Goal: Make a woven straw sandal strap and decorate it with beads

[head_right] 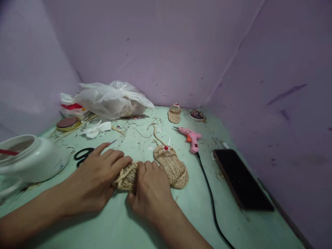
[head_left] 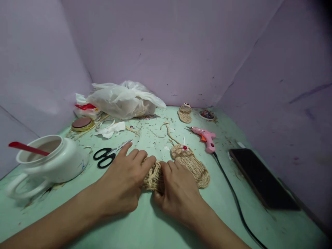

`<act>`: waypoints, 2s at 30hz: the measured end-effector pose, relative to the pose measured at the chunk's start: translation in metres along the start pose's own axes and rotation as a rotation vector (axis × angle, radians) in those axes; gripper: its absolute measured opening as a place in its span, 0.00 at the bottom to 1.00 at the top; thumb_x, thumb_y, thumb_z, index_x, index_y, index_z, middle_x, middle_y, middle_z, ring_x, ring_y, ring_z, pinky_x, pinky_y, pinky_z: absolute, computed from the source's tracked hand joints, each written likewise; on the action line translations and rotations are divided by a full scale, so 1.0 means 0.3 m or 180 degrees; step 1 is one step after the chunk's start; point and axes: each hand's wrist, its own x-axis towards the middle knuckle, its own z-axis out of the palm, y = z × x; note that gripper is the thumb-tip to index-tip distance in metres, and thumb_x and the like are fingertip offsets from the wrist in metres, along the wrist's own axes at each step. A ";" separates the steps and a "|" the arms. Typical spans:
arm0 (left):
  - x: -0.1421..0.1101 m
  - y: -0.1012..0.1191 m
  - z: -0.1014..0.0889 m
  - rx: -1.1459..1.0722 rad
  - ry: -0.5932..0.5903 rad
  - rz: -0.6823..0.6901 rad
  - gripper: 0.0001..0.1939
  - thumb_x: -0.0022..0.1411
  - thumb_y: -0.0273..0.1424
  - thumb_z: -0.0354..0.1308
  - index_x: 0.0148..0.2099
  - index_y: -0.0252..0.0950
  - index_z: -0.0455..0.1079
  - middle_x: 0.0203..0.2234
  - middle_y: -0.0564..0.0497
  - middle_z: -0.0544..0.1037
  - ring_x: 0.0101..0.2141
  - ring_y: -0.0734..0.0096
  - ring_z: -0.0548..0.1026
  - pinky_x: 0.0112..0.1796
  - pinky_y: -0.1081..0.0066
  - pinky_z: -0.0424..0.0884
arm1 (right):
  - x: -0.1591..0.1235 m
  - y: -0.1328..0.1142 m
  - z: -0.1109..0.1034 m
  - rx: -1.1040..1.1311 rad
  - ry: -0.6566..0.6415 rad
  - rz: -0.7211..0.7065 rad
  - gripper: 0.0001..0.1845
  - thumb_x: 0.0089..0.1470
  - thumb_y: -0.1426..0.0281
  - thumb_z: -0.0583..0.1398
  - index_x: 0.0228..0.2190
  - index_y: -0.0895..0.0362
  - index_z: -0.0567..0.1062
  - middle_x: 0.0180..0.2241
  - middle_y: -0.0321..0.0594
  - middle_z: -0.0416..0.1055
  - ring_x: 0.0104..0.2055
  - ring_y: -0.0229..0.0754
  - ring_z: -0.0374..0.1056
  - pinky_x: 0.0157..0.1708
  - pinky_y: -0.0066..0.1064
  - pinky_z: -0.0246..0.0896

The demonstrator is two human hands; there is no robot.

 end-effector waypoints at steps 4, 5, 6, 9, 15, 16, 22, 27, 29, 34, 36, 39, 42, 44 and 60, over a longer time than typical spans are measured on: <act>-0.004 0.006 -0.006 0.0153 -0.0045 -0.0007 0.26 0.43 0.24 0.53 0.48 0.35 0.65 0.38 0.43 0.71 0.42 0.54 0.68 0.54 0.45 0.47 | 0.004 -0.013 -0.004 -0.0208 0.0003 0.0030 0.13 0.39 0.68 0.55 0.31 0.58 0.69 0.30 0.45 0.69 0.33 0.50 0.62 0.33 0.40 0.53; -0.005 0.006 -0.008 0.0166 -0.0046 0.0001 0.26 0.43 0.24 0.53 0.48 0.35 0.65 0.38 0.44 0.71 0.41 0.54 0.68 0.54 0.45 0.47 | 0.005 -0.013 -0.003 -0.0225 0.0004 0.0005 0.11 0.39 0.68 0.55 0.30 0.58 0.69 0.29 0.45 0.68 0.32 0.49 0.62 0.32 0.39 0.52; -0.005 0.005 -0.009 0.0172 -0.0046 0.0016 0.26 0.43 0.24 0.53 0.48 0.35 0.65 0.37 0.44 0.71 0.41 0.54 0.68 0.54 0.45 0.47 | 0.006 -0.011 -0.003 -0.0232 0.0008 -0.0024 0.11 0.39 0.68 0.55 0.29 0.57 0.68 0.29 0.44 0.68 0.32 0.49 0.62 0.32 0.39 0.51; -0.003 0.005 -0.016 0.0174 -0.0050 0.0063 0.25 0.41 0.25 0.53 0.47 0.36 0.66 0.36 0.45 0.71 0.40 0.54 0.68 0.53 0.45 0.48 | 0.007 -0.006 -0.002 -0.0210 0.0044 -0.0056 0.10 0.39 0.67 0.55 0.28 0.56 0.68 0.28 0.43 0.68 0.31 0.47 0.62 0.31 0.37 0.50; -0.010 0.003 -0.012 0.0025 -0.0059 0.0082 0.25 0.41 0.24 0.55 0.46 0.35 0.67 0.36 0.44 0.71 0.40 0.54 0.68 0.54 0.44 0.48 | -0.002 0.000 0.005 -0.0092 0.0128 -0.0073 0.08 0.38 0.69 0.57 0.27 0.56 0.68 0.27 0.42 0.68 0.31 0.46 0.61 0.31 0.36 0.50; -0.013 -0.004 -0.006 -0.0083 0.0001 0.0074 0.28 0.41 0.23 0.55 0.49 0.35 0.65 0.39 0.43 0.71 0.42 0.53 0.68 0.54 0.44 0.48 | -0.002 0.003 0.006 -0.0027 0.0170 -0.0023 0.09 0.38 0.69 0.58 0.27 0.57 0.68 0.28 0.42 0.68 0.31 0.46 0.61 0.30 0.36 0.50; 0.000 -0.076 0.031 -0.1948 0.0517 -0.0728 0.44 0.48 0.34 0.61 0.64 0.40 0.44 0.56 0.39 0.61 0.49 0.52 0.66 0.48 0.50 0.62 | 0.007 0.035 0.001 0.1004 0.0426 0.0681 0.16 0.38 0.63 0.66 0.28 0.57 0.69 0.27 0.40 0.68 0.28 0.43 0.61 0.25 0.31 0.51; 0.034 -0.067 0.072 -0.4176 0.0084 -0.1346 0.25 0.46 0.34 0.64 0.48 0.33 0.67 0.40 0.43 0.76 0.37 0.59 0.74 0.40 0.60 0.69 | 0.014 0.042 0.008 0.2255 0.0280 0.0866 0.09 0.43 0.69 0.63 0.30 0.58 0.72 0.25 0.37 0.69 0.26 0.39 0.61 0.24 0.28 0.52; 0.042 -0.046 0.092 -0.4700 0.0194 -0.1550 0.19 0.43 0.31 0.66 0.40 0.33 0.71 0.34 0.45 0.78 0.36 0.60 0.75 0.40 0.63 0.69 | 0.018 0.045 0.006 0.2828 0.0089 0.0795 0.06 0.45 0.70 0.60 0.29 0.58 0.72 0.24 0.34 0.67 0.25 0.37 0.60 0.24 0.27 0.52; 0.044 -0.028 0.125 -0.5263 0.0542 -0.2181 0.16 0.40 0.28 0.68 0.34 0.32 0.72 0.28 0.48 0.79 0.32 0.61 0.76 0.37 0.65 0.69 | 0.028 0.074 -0.012 0.3212 -0.0095 0.1440 0.24 0.53 0.57 0.53 0.12 0.56 0.63 0.12 0.31 0.53 0.17 0.34 0.50 0.18 0.28 0.43; 0.041 -0.040 0.133 -0.5496 0.0547 -0.2211 0.16 0.40 0.27 0.68 0.36 0.32 0.73 0.29 0.48 0.80 0.32 0.61 0.76 0.38 0.63 0.69 | 0.030 0.084 -0.020 0.3042 0.0354 0.1657 0.22 0.51 0.56 0.55 0.15 0.58 0.69 0.14 0.34 0.60 0.18 0.36 0.56 0.18 0.28 0.48; 0.035 -0.061 0.139 -0.5760 0.0454 -0.2070 0.18 0.39 0.25 0.68 0.37 0.32 0.73 0.30 0.47 0.80 0.33 0.60 0.77 0.40 0.62 0.69 | 0.031 0.081 -0.031 0.3483 0.0516 0.1567 0.11 0.45 0.66 0.60 0.32 0.58 0.76 0.19 0.36 0.69 0.22 0.38 0.65 0.20 0.28 0.58; 0.030 -0.069 0.140 -0.5870 0.0294 -0.1863 0.20 0.40 0.25 0.68 0.39 0.31 0.73 0.30 0.45 0.80 0.33 0.59 0.77 0.39 0.63 0.70 | 0.030 0.058 -0.031 0.4303 -0.0085 0.1314 0.15 0.43 0.71 0.60 0.36 0.59 0.77 0.16 0.32 0.67 0.18 0.35 0.63 0.19 0.27 0.61; 0.029 -0.063 0.138 -0.5942 0.0310 -0.1798 0.21 0.40 0.25 0.68 0.40 0.31 0.72 0.31 0.45 0.80 0.34 0.59 0.77 0.38 0.64 0.70 | 0.029 0.043 -0.022 0.4552 -0.0121 0.1268 0.13 0.43 0.72 0.60 0.34 0.59 0.78 0.17 0.32 0.68 0.17 0.33 0.63 0.19 0.26 0.62; -0.001 0.072 0.141 -0.7012 0.0450 -0.2367 0.21 0.40 0.22 0.67 0.41 0.31 0.73 0.34 0.44 0.80 0.39 0.55 0.77 0.41 0.63 0.72 | 0.021 0.037 0.056 0.4265 0.0920 0.0912 0.17 0.44 0.73 0.60 0.39 0.57 0.74 0.26 0.37 0.73 0.27 0.38 0.70 0.28 0.29 0.66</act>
